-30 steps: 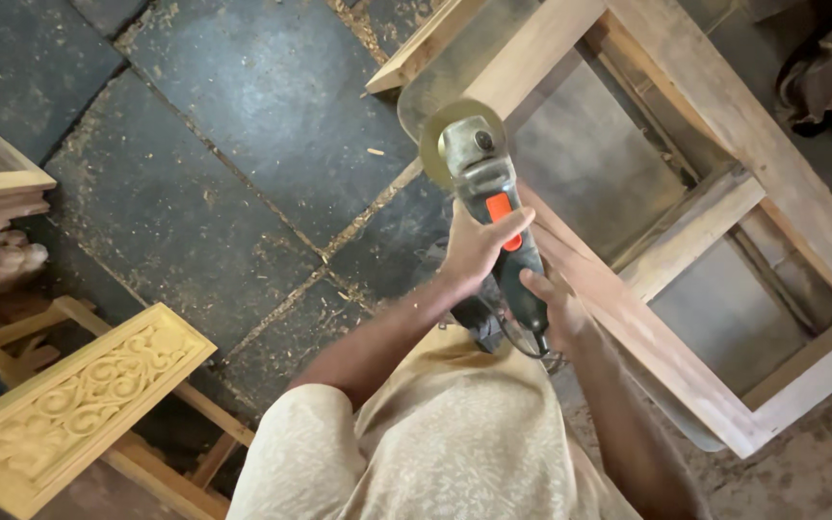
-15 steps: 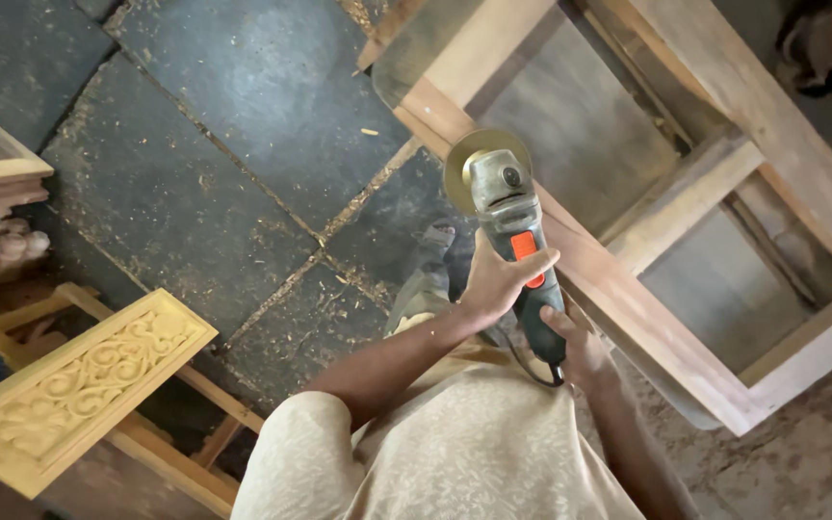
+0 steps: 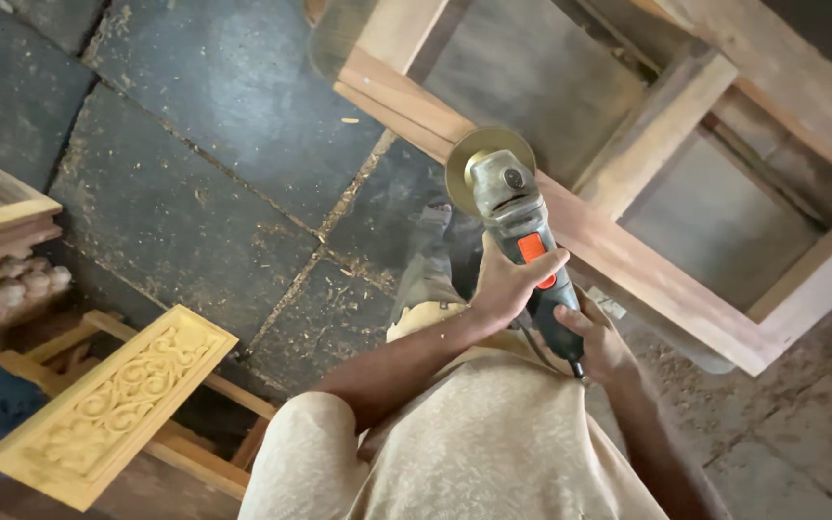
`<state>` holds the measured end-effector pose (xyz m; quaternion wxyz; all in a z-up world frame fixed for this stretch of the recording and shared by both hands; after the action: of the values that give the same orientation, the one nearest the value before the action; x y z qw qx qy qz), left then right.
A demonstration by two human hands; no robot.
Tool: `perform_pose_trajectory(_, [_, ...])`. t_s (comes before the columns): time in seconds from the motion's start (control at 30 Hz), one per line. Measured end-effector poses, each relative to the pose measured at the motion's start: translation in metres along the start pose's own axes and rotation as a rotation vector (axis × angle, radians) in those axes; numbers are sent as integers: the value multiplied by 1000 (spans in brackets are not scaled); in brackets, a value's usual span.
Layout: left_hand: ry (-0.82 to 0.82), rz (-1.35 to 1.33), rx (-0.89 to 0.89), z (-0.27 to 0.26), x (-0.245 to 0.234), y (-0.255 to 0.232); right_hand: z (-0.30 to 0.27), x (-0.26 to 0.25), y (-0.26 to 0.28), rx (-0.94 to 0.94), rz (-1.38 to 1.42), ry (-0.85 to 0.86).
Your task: The person uses an angle grinder with a sanding disc to smooth the surfaces of a wooden frame. They systematically move the tool along the edges and flat surfaces of the frame, occasionally repositioning the frame to access different sides.
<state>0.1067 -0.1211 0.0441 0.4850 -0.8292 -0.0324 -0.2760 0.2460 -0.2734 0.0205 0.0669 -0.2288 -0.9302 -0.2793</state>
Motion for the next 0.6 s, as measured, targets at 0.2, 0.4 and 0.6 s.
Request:
perform_pose_trajectory(0.2, [-23, 166, -18, -13, 19, 16, -20, -11, -4, -31, 33, -14])
perform_pose_trajectory(0.4, [68, 49, 7, -27, 39, 34, -42, -29, -15, 6, 110, -24])
perform_pose_trajectory(0.6, [119, 68, -18, -38, 57, 53, -55, -53, -34, 25, 101, -85])
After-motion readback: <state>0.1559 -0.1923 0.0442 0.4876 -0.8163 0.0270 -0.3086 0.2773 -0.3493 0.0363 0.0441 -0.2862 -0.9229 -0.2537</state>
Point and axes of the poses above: each hand's wrist, its own z-axis towards the middle knuckle, its own x-axis out of the palm, y = z × x, the point moved 1 cm from there along z, towards the middle knuckle, and after that the axes turned 6 degrees about x, right-handed, at the moved point
